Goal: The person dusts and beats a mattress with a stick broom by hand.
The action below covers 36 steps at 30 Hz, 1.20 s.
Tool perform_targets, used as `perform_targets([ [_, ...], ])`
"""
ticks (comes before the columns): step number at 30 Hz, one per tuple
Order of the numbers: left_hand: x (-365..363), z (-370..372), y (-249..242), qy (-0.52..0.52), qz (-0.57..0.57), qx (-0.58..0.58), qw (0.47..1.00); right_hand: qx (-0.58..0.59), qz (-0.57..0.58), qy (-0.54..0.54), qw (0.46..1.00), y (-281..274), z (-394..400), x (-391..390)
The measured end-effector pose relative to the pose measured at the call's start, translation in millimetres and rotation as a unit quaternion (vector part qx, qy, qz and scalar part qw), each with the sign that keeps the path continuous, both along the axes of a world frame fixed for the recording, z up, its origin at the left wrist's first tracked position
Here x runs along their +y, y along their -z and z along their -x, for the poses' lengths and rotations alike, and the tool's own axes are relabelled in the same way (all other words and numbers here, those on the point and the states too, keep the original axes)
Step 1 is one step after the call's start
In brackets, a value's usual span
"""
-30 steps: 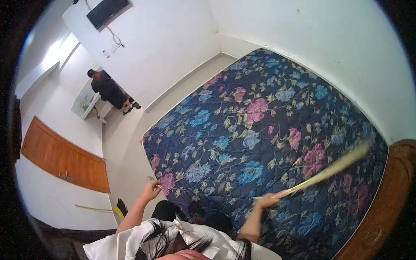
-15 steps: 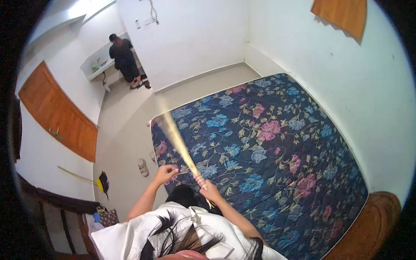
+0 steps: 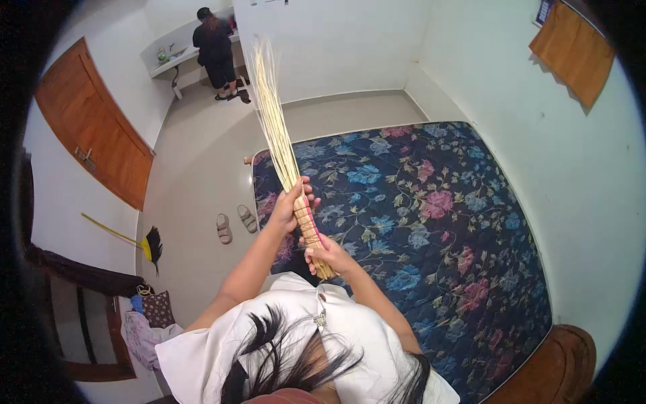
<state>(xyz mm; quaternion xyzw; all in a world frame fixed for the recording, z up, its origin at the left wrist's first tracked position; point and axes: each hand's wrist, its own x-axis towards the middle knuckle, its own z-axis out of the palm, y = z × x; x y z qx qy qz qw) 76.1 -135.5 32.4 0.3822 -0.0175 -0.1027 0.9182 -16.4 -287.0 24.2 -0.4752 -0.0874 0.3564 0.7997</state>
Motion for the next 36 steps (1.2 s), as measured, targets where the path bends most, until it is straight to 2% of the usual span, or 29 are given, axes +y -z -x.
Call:
perform_targets([
  [4,28,-8,-5,-0.031,0.028,-0.019,0.999,-0.060,0.127,0.003,0.990,4,-3,14],
  [7,43,-9,-16,-0.054,0.020,-0.031,0.998,-0.057,0.131,-0.007,0.990,5,-7,17],
  [11,69,-29,-19,-0.118,0.126,-0.040,0.984,-0.059,0.157,-0.039,0.985,6,-11,14],
  [14,78,-35,-11,-0.172,0.095,-0.012,0.980,-0.078,0.173,-0.059,0.980,20,-13,6],
  [15,80,-32,-5,-0.152,0.068,-0.008,0.986,-0.101,0.188,-0.065,0.975,22,-14,4],
  [16,83,-26,0,-0.132,0.040,-0.005,0.990,-0.172,0.207,-0.091,0.959,30,-17,0],
  [17,80,-24,5,-0.130,0.040,0.011,0.991,-0.171,0.204,-0.090,0.960,32,-19,-2],
  [19,75,-18,15,-0.112,0.026,0.021,0.993,-0.196,0.270,-0.128,0.934,34,-21,-3],
  [21,65,-15,23,-0.120,-0.008,0.020,0.993,-0.192,0.241,-0.103,0.946,34,-20,8],
  [23,51,-12,28,-0.134,-0.008,-0.004,0.991,-0.132,0.219,-0.031,0.966,32,-18,19],
  [26,49,-19,44,-0.170,-0.053,0.011,0.984,-0.090,0.178,-0.022,0.980,36,-20,24],
  [27,53,-27,50,-0.221,-0.042,0.020,0.974,-0.069,0.175,-0.022,0.982,37,-20,23],
  [29,70,-41,72,-0.259,-0.024,0.078,0.962,-0.044,0.181,-0.006,0.983,39,-19,15],
  [31,80,-39,60,-0.322,-0.028,0.098,0.941,-0.069,0.253,-0.035,0.964,40,-21,4],
  [32,88,-39,62,-0.280,-0.037,0.093,0.955,-0.102,0.260,-0.029,0.960,42,-20,2],
  [35,82,-33,74,-0.270,-0.068,0.130,0.952,-0.155,0.272,-0.020,0.950,36,-18,-2],
  [36,80,-31,77,-0.253,-0.085,0.111,0.957,-0.132,0.260,-0.039,0.956,34,-17,-3],
])
